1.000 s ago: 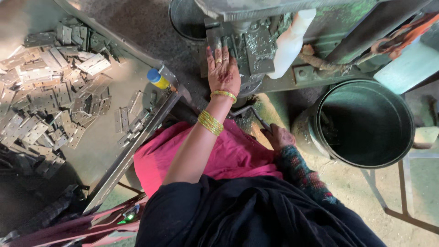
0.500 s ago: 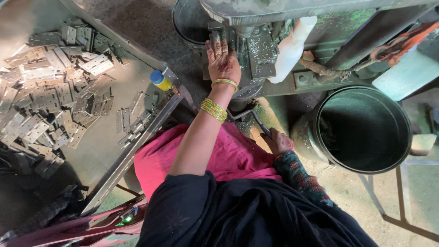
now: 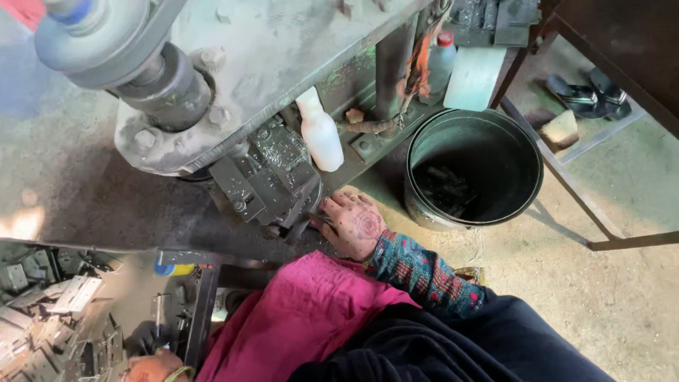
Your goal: The person repeatedly picks small metal pieces from a tray, places them into a press machine, and operates the lever to process them. The person then removes the processed pieces and places them into a bucket. The cycle continues with multiple pieces throughout the clip.
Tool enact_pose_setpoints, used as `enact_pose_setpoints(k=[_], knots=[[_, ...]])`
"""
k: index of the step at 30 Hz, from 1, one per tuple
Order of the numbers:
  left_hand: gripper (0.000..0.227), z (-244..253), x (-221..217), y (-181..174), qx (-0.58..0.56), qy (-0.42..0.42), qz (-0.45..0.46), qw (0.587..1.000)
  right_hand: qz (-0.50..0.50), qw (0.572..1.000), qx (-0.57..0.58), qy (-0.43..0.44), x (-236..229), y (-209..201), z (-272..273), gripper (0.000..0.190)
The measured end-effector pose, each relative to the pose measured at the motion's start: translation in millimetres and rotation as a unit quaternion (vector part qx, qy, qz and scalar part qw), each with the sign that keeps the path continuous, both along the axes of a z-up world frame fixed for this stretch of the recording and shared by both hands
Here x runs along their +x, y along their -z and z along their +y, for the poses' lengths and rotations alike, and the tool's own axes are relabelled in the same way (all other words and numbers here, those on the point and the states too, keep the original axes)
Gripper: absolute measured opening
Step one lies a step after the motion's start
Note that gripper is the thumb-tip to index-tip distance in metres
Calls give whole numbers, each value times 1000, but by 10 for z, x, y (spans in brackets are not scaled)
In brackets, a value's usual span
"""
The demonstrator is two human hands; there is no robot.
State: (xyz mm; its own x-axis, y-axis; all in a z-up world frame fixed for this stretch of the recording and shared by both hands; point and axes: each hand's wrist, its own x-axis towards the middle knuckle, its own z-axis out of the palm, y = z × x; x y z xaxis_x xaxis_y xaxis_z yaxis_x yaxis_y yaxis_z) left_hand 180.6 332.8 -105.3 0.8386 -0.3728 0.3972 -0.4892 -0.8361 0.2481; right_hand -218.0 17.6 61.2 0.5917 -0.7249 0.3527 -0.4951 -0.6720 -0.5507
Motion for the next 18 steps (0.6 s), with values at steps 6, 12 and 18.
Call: enact_pose_setpoints(k=[6, 12, 18], knots=[[27, -328, 4, 62, 4, 0, 65, 998, -14, 999, 37, -3, -27, -158, 21, 34], [20, -562, 92, 29, 0, 16, 84, 996, -19, 998, 49, 24, -79, -61, 44, 36], [14, -674, 276, -7, 31, 37, 103, 993, 11, 998, 56, 34, -40, 2, 52, 31]])
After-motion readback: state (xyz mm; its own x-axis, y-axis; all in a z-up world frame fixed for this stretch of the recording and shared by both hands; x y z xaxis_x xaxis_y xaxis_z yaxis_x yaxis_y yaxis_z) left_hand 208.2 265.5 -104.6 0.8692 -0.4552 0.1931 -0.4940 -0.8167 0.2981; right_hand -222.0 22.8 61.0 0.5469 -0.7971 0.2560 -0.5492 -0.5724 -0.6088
